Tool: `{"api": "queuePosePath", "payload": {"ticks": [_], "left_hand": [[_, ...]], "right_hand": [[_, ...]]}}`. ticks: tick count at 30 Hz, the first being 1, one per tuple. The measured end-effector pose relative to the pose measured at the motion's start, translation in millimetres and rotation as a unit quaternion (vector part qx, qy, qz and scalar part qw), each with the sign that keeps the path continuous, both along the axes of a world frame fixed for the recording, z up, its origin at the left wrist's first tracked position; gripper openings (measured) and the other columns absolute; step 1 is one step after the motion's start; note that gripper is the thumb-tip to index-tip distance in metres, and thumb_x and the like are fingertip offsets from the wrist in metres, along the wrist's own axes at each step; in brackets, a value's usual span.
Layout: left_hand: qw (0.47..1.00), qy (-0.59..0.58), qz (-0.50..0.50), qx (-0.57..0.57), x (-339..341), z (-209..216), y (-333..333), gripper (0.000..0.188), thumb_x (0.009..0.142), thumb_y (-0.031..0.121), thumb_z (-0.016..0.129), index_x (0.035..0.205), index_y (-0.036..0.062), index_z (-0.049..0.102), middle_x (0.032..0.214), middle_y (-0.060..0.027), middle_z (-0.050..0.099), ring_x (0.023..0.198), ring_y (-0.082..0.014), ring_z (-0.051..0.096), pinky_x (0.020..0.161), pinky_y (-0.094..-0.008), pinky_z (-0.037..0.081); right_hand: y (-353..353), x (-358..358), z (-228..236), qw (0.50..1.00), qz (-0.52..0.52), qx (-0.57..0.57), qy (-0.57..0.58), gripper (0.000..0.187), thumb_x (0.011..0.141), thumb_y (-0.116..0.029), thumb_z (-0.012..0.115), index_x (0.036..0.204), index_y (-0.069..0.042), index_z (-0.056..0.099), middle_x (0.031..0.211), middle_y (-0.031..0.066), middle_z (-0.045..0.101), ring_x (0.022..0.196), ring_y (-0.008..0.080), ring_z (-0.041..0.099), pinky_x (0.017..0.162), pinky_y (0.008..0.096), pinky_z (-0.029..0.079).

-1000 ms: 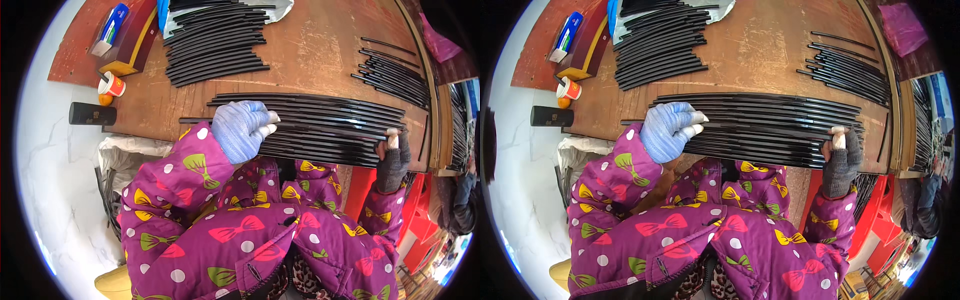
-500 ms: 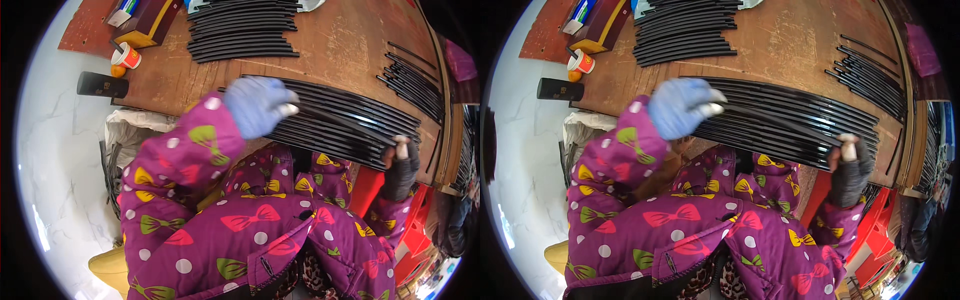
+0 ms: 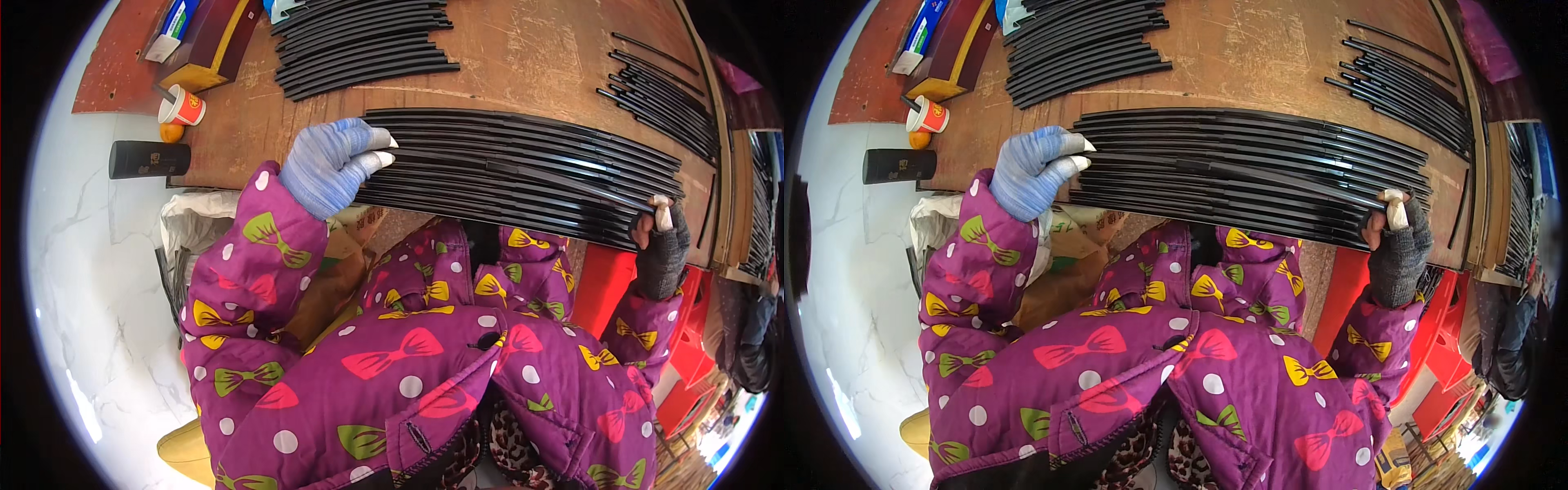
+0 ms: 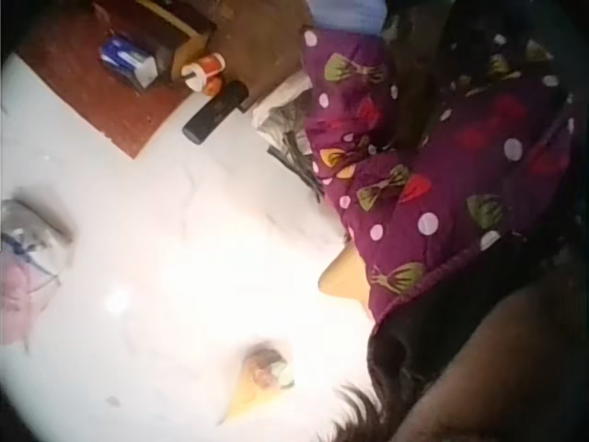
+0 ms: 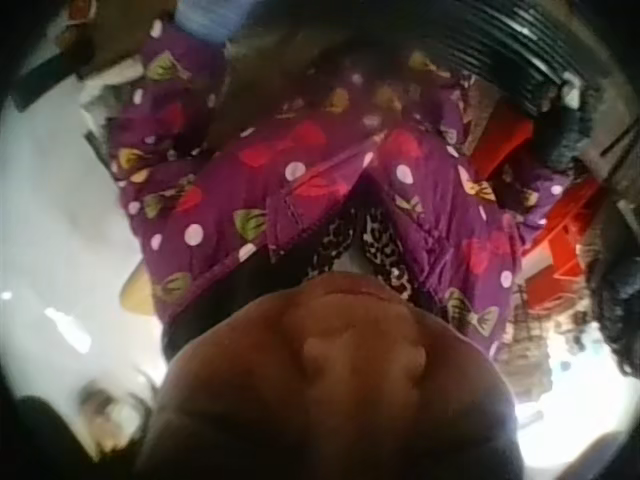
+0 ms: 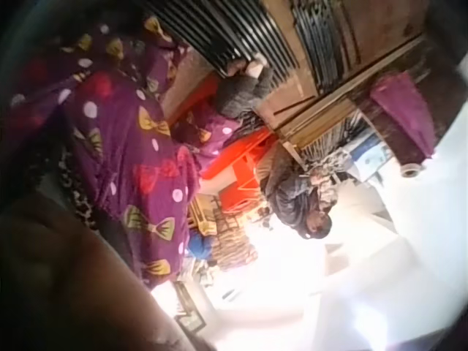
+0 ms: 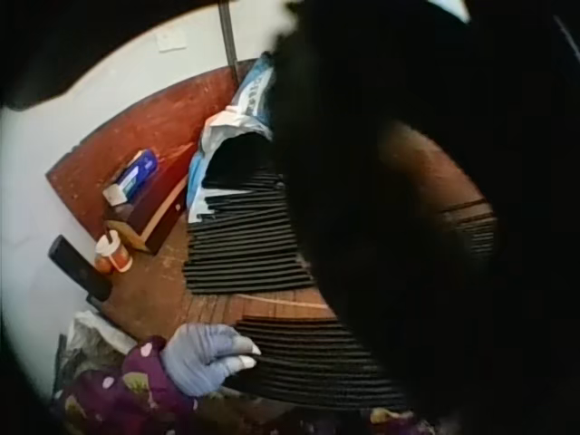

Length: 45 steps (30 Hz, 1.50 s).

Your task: Arranging and sorting black plastic tubes on a workbench.

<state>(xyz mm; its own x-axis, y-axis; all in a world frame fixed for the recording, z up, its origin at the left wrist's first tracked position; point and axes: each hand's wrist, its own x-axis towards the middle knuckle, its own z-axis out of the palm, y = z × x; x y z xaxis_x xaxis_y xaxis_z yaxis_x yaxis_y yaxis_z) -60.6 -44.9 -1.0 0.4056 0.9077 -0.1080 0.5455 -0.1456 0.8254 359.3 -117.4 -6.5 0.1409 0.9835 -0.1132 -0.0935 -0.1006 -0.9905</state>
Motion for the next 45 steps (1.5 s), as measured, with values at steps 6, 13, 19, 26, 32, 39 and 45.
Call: {"api": "queuePosePath", "payload": {"ticks": [6, 13, 19, 26, 32, 39, 45], "left_hand": [[0.996, 0.046, -0.038, 0.072, 8, -4, -2, 0.014, 0.076, 0.001, 0.06, 0.089, -0.0001, 0.062, 0.069, -0.0065, 0.057, 0.061, -0.0138, 0.054, 0.056, -0.0264, 0.042], [0.977, -0.056, 0.091, -0.185, 8, 0, -7, 0.018, 0.084, 0.011, 0.054, 0.094, 0.0001, 0.063, 0.065, -0.0004, 0.055, 0.05, -0.0035, 0.042, 0.046, -0.0183, 0.034], [0.964, -0.018, 0.066, -0.258, 8, 5, -5, 0.02, 0.081, 0.014, 0.058, 0.092, -0.0023, 0.063, 0.06, 0.0003, 0.055, 0.049, -0.0023, 0.043, 0.044, -0.0175, 0.032], [0.973, -0.006, 0.138, -0.187, 16, 9, -11, 0.016, 0.073, 0.002, 0.066, 0.088, -0.0042, 0.065, 0.069, -0.004, 0.061, 0.059, -0.0068, 0.053, 0.052, -0.0204, 0.042], [0.953, -0.042, 0.175, -0.245, -14, 0, -3, 0.014, 0.07, 0.0, 0.065, 0.084, -0.004, 0.064, 0.061, -0.0047, 0.059, 0.044, -0.0065, 0.047, 0.041, -0.0194, 0.036], [0.95, -0.055, 0.147, -0.271, -40, -26, 2, 0.014, 0.074, 0.002, 0.064, 0.085, -0.0055, 0.063, 0.06, -0.005, 0.058, 0.041, -0.0068, 0.046, 0.037, -0.019, 0.032], [0.955, -0.009, 0.153, -0.256, -32, -25, 0, 0.012, 0.072, 0.0, 0.065, 0.084, -0.0021, 0.065, 0.063, -0.0023, 0.058, 0.046, -0.0049, 0.046, 0.042, -0.0182, 0.034]], "right_hand": [[-3, 3, 0, 0.999, -0.041, -0.024, 0.008, 0.026, 0.086, -0.025, 0.055, 0.099, -0.003, 0.055, 0.063, -0.0002, 0.049, 0.048, 0.0077, 0.039, 0.048, 0.023, 0.033], [0, 1, 0, 0.999, -0.048, 0.013, -0.01, 0.028, 0.084, -0.026, 0.057, 0.098, -0.001, 0.056, 0.063, 0.0021, 0.051, 0.049, 0.0098, 0.043, 0.05, 0.0243, 0.038], [-7, 3, -2, 0.997, -0.077, 0.0, -0.011, 0.02, 0.087, -0.018, 0.051, 0.096, -0.001, 0.057, 0.062, 0.0027, 0.052, 0.05, 0.0093, 0.044, 0.05, 0.0233, 0.038], [-7, -2, 2, 0.995, -0.074, -0.033, -0.051, 0.019, 0.087, -0.018, 0.051, 0.092, -0.001, 0.058, 0.059, 0.0008, 0.05, 0.048, 0.0072, 0.043, 0.046, 0.0202, 0.033], [-4, 46, -10, 0.994, -0.105, 0.015, -0.005, 0.016, 0.088, -0.015, 0.051, 0.094, -0.002, 0.057, 0.062, 0.0015, 0.051, 0.049, 0.0081, 0.042, 0.047, 0.0213, 0.034], [-20, 149, -18, 0.989, -0.137, -0.015, 0.056, 0.016, 0.087, -0.013, 0.051, 0.098, -0.001, 0.056, 0.064, 0.0034, 0.05, 0.051, 0.0115, 0.04, 0.05, 0.0264, 0.034], [-12, 145, -20, 0.974, -0.185, -0.093, -0.091, 0.022, 0.088, -0.017, 0.05, 0.1, -0.001, 0.058, 0.067, 0.0048, 0.053, 0.051, 0.0106, 0.044, 0.048, 0.0226, 0.035]]}}
